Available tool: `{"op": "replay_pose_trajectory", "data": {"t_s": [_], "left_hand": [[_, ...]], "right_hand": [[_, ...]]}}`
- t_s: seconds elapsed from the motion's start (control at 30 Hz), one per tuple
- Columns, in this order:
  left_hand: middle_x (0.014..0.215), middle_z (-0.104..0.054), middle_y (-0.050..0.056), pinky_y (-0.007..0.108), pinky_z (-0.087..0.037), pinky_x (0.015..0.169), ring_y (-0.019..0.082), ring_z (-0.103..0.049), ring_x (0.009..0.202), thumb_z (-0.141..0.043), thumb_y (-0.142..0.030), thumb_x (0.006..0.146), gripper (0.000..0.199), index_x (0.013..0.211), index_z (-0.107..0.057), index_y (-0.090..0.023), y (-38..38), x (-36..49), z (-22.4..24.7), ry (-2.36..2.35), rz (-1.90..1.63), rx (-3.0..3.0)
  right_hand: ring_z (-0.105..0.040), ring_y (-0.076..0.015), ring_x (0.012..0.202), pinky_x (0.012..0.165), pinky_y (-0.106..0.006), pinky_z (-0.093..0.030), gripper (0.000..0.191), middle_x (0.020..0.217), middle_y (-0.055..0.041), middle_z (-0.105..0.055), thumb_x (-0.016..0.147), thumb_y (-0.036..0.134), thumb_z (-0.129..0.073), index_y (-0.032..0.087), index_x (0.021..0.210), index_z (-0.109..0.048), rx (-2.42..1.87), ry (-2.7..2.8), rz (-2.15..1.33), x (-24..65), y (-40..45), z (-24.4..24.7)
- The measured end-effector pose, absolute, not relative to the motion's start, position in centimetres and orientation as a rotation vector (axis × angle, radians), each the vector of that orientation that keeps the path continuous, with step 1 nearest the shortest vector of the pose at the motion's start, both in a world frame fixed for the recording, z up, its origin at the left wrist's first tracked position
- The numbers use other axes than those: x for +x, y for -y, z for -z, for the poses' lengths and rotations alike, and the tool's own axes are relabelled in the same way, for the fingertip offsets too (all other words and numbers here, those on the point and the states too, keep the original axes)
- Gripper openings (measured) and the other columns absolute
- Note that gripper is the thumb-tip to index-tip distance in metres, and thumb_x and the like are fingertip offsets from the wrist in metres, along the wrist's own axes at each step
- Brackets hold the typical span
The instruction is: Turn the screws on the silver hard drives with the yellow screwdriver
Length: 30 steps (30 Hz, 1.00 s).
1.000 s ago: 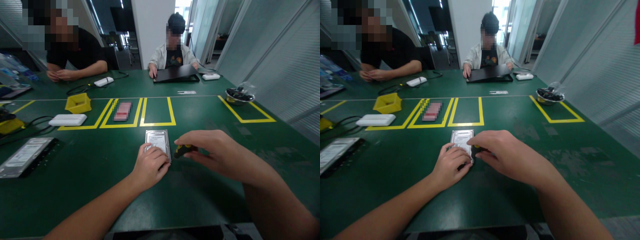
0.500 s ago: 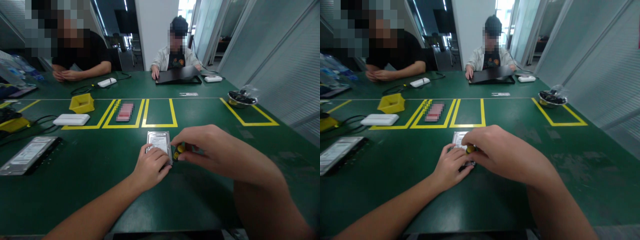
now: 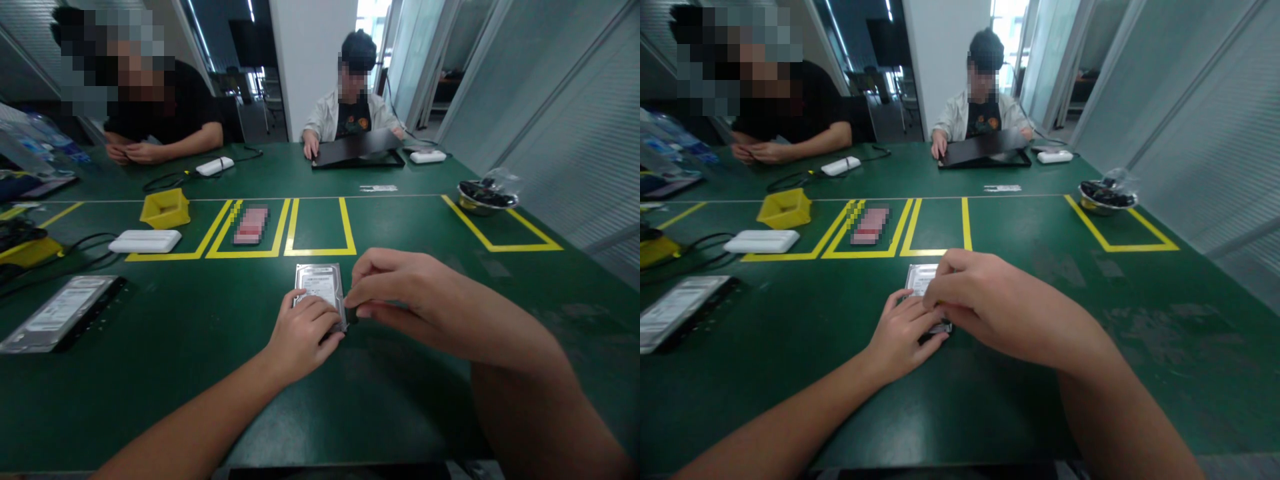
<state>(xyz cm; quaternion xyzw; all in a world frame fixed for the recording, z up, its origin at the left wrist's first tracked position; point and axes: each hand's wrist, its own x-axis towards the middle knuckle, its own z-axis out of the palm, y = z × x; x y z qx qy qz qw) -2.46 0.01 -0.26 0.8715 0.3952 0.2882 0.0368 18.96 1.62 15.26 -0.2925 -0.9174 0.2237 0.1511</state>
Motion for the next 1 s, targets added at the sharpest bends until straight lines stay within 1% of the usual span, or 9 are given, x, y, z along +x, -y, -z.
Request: {"op": "replay_pose_trajectory", "data": {"t_s": [0.13,0.23,0.4,0.47,0.53,0.67,0.77,0.9,1.0], "left_hand": [[0.1,-0.073,0.003,0.048,-0.031,0.103,0.024,-0.063,0.099,-0.065,-0.031,0.086,0.011,0.093,-0.067,-0.023,0.0,-2.5,0.2,-1.215,-0.869,2.658],[0.097,-0.073,0.002,0.048,-0.032,0.102,0.023,-0.064,0.098,-0.065,-0.031,0.087,0.01,0.092,-0.067,-0.023,0.0,-2.5,0.2,-1.214,-0.852,2.649],[0.097,-0.072,0.0,0.047,-0.031,0.102,0.022,-0.063,0.098,-0.065,-0.031,0.086,0.01,0.093,-0.066,-0.023,0.0,-2.5,0.2,-1.212,-0.837,2.649],[0.098,-0.072,0.0,0.047,-0.031,0.103,0.022,-0.063,0.099,-0.066,-0.031,0.086,0.011,0.094,-0.067,-0.023,-0.1,-2.5,0.3,-1.211,-0.834,2.645],[0.099,-0.072,0.001,0.048,-0.031,0.103,0.022,-0.063,0.099,-0.066,-0.031,0.086,0.011,0.094,-0.067,-0.023,0.0,-2.6,0.3,-1.212,-0.833,2.639],[0.098,-0.072,0.002,0.048,-0.031,0.103,0.023,-0.063,0.1,-0.066,-0.031,0.087,0.012,0.096,-0.067,-0.023,0.0,-2.5,0.3,-1.22,-0.844,2.639],[0.103,-0.073,0.003,0.049,-0.031,0.104,0.023,-0.063,0.101,-0.065,-0.032,0.087,0.012,0.095,-0.068,-0.023,0.0,-2.5,0.3,-1.222,-0.835,2.647],[0.102,-0.073,0.002,0.049,-0.03,0.104,0.023,-0.063,0.1,-0.066,-0.032,0.087,0.013,0.096,-0.068,-0.023,0.0,-2.5,0.3,-1.218,-0.825,2.638],[0.101,-0.073,0.002,0.049,-0.03,0.104,0.023,-0.062,0.1,-0.066,-0.031,0.087,0.013,0.097,-0.068,-0.023,0.0,-2.5,0.3,-1.218,-0.823,2.633]], "right_hand": [[-0.061,-0.0138,0.09,0.08,-0.027,-0.047,0.021,0.102,-0.0051,-0.067,0.096,0.012,-0.049,0.017,0.101,-0.069,-0.787,2.643,-0.644,18.9,-1.5,-15.3],[-0.064,-0.0161,0.093,0.083,-0.029,-0.048,0.022,0.103,-0.006,-0.07,0.096,0.013,-0.049,0.018,0.106,-0.069,-0.793,2.647,-0.608,19.2,-1.5,-15.5],[-0.064,-0.0148,0.096,0.085,-0.026,-0.047,0.024,0.109,-0.0057,-0.069,0.094,0.008,-0.05,0.018,0.103,-0.07,-0.773,2.645,-0.623,19.3,-1.5,-15.7],[-0.063,-0.014,0.093,0.083,-0.025,-0.047,0.024,0.107,-0.0056,-0.068,0.094,0.008,-0.05,0.018,0.101,-0.071,-0.801,2.634,-0.608,19.1,-1.5,-15.7],[-0.063,-0.0139,0.088,0.079,-0.026,-0.046,0.022,0.102,-0.0057,-0.067,0.095,0.012,-0.051,0.018,0.101,-0.071,-0.857,2.635,-0.564,18.9,-1.5,-15.5],[-0.059,-0.014,0.079,0.069,-0.026,-0.042,0.014,0.091,-0.0044,-0.063,0.093,0.021,-0.059,0.018,0.101,-0.071,-0.943,2.646,-0.38,18.7,-1.6,-15.0],[-0.055,-0.0137,0.074,0.064,-0.026,-0.039,0.012,0.085,-0.0034,-0.06,0.091,0.022,-0.061,0.016,0.098,-0.07,-0.991,2.654,-0.298,18.5,-1.7,-14.8],[-0.056,-0.0145,0.078,0.069,-0.027,-0.041,0.015,0.091,-0.0059,-0.06,0.094,0.02,-0.056,0.014,0.097,-0.07,-1.045,2.62,-0.284,18.3,-1.7,-14.8],[-0.059,-0.0145,0.083,0.074,-0.027,-0.044,0.018,0.098,-0.007,-0.063,0.096,0.018,-0.051,0.015,0.096,-0.07,-0.995,2.611,-0.373,18.3,-1.7,-14.8]]}}
